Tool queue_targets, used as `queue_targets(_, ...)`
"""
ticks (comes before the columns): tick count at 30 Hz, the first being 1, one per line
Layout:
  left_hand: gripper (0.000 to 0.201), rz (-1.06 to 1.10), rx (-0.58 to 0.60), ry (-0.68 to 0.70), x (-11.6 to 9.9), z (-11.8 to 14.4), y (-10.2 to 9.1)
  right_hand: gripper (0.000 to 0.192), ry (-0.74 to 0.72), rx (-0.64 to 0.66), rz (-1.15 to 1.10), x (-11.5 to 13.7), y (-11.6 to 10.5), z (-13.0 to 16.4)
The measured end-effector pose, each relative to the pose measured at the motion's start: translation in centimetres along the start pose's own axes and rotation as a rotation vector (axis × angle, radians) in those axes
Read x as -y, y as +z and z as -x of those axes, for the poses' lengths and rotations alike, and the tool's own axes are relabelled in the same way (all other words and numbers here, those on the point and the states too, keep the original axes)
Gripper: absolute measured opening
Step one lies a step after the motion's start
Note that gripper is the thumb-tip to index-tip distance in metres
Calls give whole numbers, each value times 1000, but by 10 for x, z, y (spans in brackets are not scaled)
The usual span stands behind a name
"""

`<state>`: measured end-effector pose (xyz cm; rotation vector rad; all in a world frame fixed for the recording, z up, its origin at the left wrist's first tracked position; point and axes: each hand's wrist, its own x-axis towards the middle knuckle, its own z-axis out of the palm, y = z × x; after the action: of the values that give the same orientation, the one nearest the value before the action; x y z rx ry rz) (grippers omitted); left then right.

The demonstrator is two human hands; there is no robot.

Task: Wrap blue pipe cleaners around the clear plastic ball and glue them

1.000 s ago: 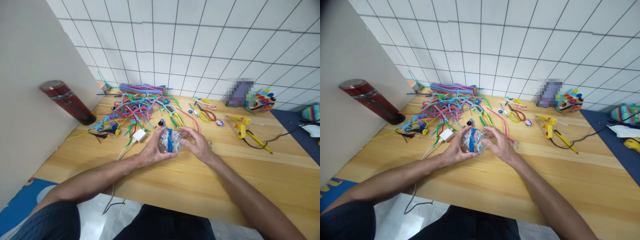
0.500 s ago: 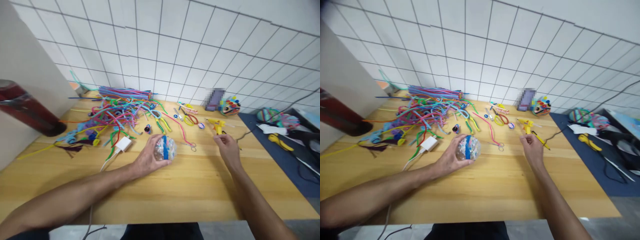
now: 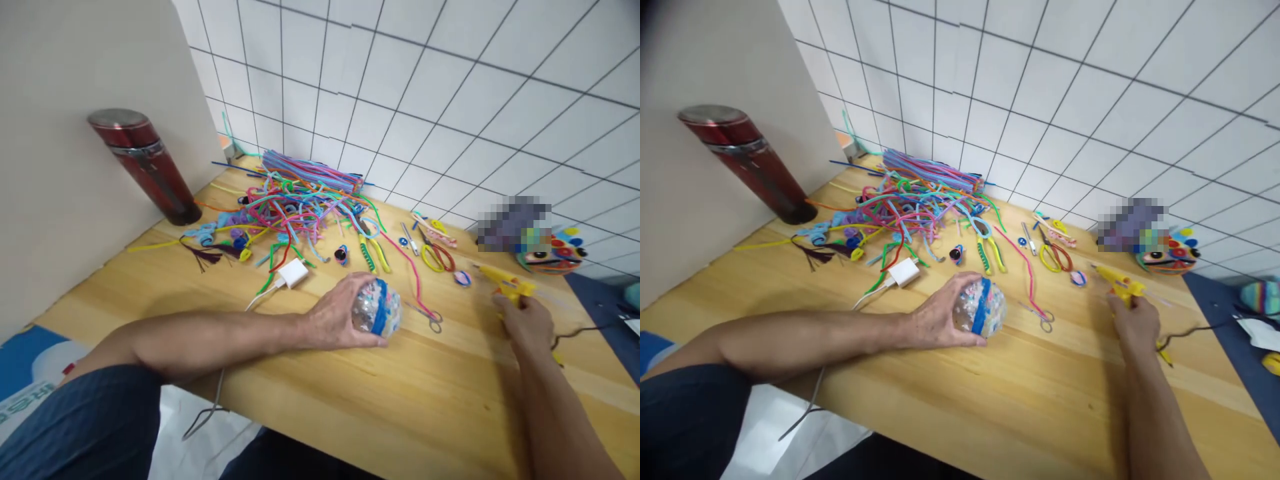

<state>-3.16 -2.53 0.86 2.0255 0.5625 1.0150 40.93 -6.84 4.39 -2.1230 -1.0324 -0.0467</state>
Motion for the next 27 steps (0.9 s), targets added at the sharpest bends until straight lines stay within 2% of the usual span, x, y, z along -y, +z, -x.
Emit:
queue_targets(3, 111, 16, -14, -55, 0, 0, 0, 27, 41, -3, -132, 27, -8, 16)
queue_targets(7, 107, -7, -65, -36, 1, -2, -3, 32, -80, 120, -345, 70, -16, 46)
queue_targets(10, 103, -23, -91, 0, 5, -4, -6, 44, -145, 237, -317, 94, -12, 81)
queue_targets(12, 106, -22, -78, 8, 7, -4, -7, 43, -142, 285, -264, 103, -4, 106)
queue_targets(15, 115, -20, -39, 2, 7, -4, -8, 35, -166, 310, -352, 110, 8, 137)
queue_targets(18, 111, -31, -29, -6, 6, -3, -8, 36, -230, 285, -409, 113, 13, 150)
queue_targets(23, 107, -44, -43, 2, 5, -3, -9, 32, -360, 289, -351, 114, 9, 139)
queue_targets(27, 108, -32, -22, -11, 4, -3, -9, 28, -408, 309, -328, 107, 11, 135)
